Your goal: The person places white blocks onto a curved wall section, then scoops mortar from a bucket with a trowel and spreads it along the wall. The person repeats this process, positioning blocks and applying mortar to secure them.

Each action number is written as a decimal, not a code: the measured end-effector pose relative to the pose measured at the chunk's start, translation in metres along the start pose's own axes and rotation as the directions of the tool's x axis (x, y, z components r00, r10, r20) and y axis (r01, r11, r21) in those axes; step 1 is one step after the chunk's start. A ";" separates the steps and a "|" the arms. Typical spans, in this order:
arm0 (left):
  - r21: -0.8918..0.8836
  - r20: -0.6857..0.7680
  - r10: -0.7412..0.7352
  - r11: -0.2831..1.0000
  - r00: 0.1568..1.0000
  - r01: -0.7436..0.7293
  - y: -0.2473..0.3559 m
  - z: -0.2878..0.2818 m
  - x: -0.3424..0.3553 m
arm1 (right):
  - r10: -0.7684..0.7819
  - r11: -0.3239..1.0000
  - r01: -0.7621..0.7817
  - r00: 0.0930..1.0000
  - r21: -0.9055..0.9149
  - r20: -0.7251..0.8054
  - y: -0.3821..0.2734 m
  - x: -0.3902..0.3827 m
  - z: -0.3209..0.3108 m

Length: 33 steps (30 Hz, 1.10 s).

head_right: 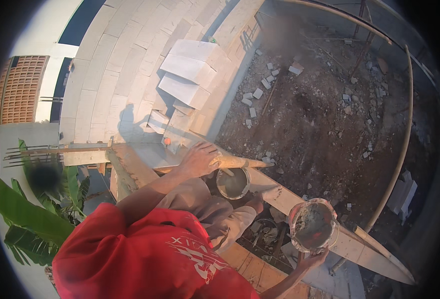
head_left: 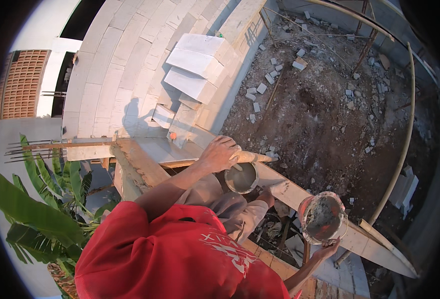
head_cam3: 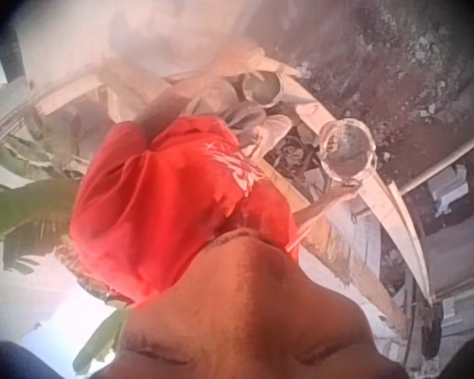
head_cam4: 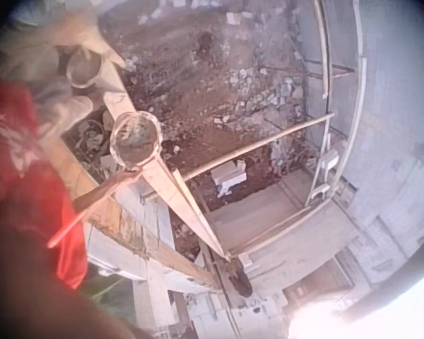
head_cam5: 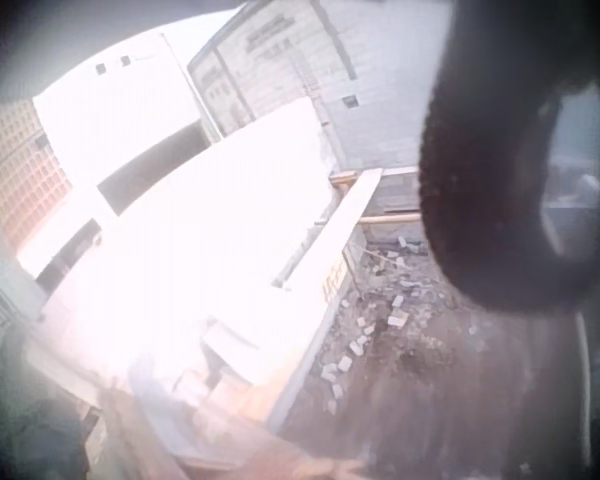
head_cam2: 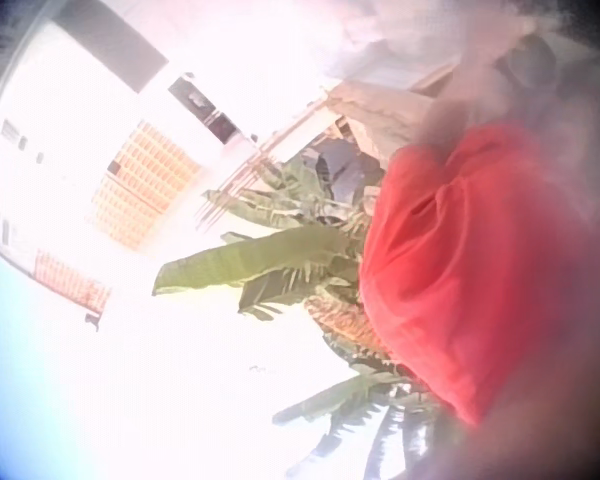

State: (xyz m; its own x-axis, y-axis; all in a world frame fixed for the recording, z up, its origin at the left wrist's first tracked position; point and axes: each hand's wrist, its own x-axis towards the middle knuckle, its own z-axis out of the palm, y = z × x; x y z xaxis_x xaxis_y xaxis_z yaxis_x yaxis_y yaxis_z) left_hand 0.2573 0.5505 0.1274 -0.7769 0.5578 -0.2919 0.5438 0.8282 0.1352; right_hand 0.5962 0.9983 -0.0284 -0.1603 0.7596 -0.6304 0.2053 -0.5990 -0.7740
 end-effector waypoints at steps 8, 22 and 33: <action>-0.318 -0.408 0.153 0.900 0.900 -0.298 -0.019 0.008 -0.023 | -0.123 0.983 0.179 0.787 -0.033 0.605 -0.082 -0.186 0.213; -0.835 -0.127 -0.980 0.190 0.155 0.516 -0.330 0.058 -0.362 | 0.008 0.461 0.884 0.087 -0.081 0.996 -0.094 -0.507 0.566; -0.866 0.056 -0.913 -0.245 -0.404 0.435 -0.321 0.059 -0.524 | 0.340 0.439 0.898 -0.191 0.024 0.921 0.043 -0.700 0.713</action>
State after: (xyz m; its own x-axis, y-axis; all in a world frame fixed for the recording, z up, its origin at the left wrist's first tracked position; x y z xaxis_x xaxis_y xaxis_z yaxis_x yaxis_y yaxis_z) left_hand 0.5089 -0.0109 0.1813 -0.1649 -0.9846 -0.0582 -0.7460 0.0859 0.6604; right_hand 0.0285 0.2597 0.3366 -0.7888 -0.5819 -0.1979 -0.0769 0.4129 -0.9075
